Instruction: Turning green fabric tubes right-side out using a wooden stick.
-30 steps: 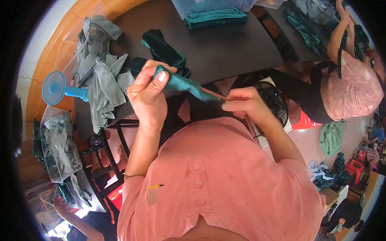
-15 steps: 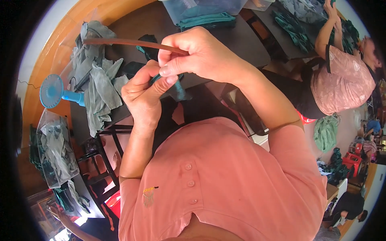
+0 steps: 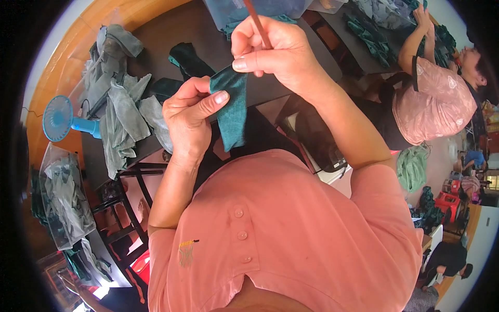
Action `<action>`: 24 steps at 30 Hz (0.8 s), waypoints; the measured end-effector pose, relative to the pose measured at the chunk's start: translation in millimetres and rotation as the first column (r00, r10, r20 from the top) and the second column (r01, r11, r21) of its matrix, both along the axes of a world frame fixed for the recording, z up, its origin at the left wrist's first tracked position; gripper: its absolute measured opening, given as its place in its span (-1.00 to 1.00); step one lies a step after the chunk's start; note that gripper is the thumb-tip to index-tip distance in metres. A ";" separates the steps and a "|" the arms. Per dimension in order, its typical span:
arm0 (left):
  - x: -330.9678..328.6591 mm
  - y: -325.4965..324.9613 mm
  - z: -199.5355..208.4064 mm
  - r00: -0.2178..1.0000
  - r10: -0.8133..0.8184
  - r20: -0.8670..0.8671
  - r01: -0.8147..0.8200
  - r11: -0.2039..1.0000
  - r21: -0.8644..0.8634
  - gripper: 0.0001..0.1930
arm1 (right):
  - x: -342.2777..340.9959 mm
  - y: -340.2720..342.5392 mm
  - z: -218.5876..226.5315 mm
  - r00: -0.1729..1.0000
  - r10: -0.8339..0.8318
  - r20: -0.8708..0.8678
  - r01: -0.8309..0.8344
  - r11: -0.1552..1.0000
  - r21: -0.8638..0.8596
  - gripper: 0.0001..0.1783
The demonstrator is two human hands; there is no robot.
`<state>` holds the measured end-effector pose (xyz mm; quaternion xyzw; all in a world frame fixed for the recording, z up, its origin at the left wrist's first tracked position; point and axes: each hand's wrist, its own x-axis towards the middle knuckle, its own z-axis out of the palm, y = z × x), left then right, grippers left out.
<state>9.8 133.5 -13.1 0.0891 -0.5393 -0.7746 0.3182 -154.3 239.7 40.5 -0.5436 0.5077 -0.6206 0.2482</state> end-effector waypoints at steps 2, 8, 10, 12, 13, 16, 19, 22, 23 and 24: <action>-1.6 -1.3 0.7 1.000 -0.002 -0.014 0.002 1.000 -0.025 -0.89 | 3.3 1.5 6.7 0.998 0.032 0.058 -0.039 0.992 0.124 -0.75; -6.7 -5.5 8.6 0.996 -0.090 0.011 0.089 0.994 0.066 -0.84 | 3.2 -12.5 16.8 0.995 -0.026 -0.093 0.051 0.958 0.282 -0.81; -4.5 -2.2 13.9 0.957 -0.284 0.049 0.257 0.918 0.301 -0.76 | -2.3 -17.3 23.1 0.976 -0.209 -0.068 0.219 0.946 0.239 -0.83; -1.4 -2.9 12.4 0.944 -0.318 0.090 0.280 0.914 0.295 -0.69 | -4.8 -21.3 34.7 0.952 -0.294 0.082 0.267 0.931 0.248 -0.90; -0.2 -3.8 11.1 0.916 -0.377 0.136 0.335 0.906 0.258 -0.71 | -7.1 -20.1 37.1 0.941 -0.335 0.055 0.309 0.912 0.268 -0.90; 5.1 -0.7 8.4 0.879 -0.442 0.179 0.398 0.887 0.234 -0.74 | -20.3 -17.0 30.4 0.917 -0.395 0.055 0.365 0.886 0.284 -0.89; 9.6 4.3 3.8 0.819 -0.552 0.160 0.505 0.824 0.258 -0.71 | -27.9 -9.5 18.1 0.915 -0.392 0.095 0.373 0.912 0.174 -0.87; 15.9 15.9 2.5 0.786 -0.615 0.073 0.562 0.757 0.333 -0.71 | -30.7 -8.3 5.7 0.923 -0.382 0.051 0.365 0.908 0.208 -0.90; 15.5 15.1 -1.7 0.775 -0.628 0.072 0.581 0.753 0.310 -0.65 | -29.8 -7.6 2.5 0.922 -0.385 0.050 0.367 0.906 0.209 -0.90; 14.3 17.1 -3.7 0.773 -0.631 0.070 0.584 0.750 0.310 -0.65 | -28.7 -6.8 -0.2 0.915 -0.397 -0.077 0.404 0.891 0.207 -0.92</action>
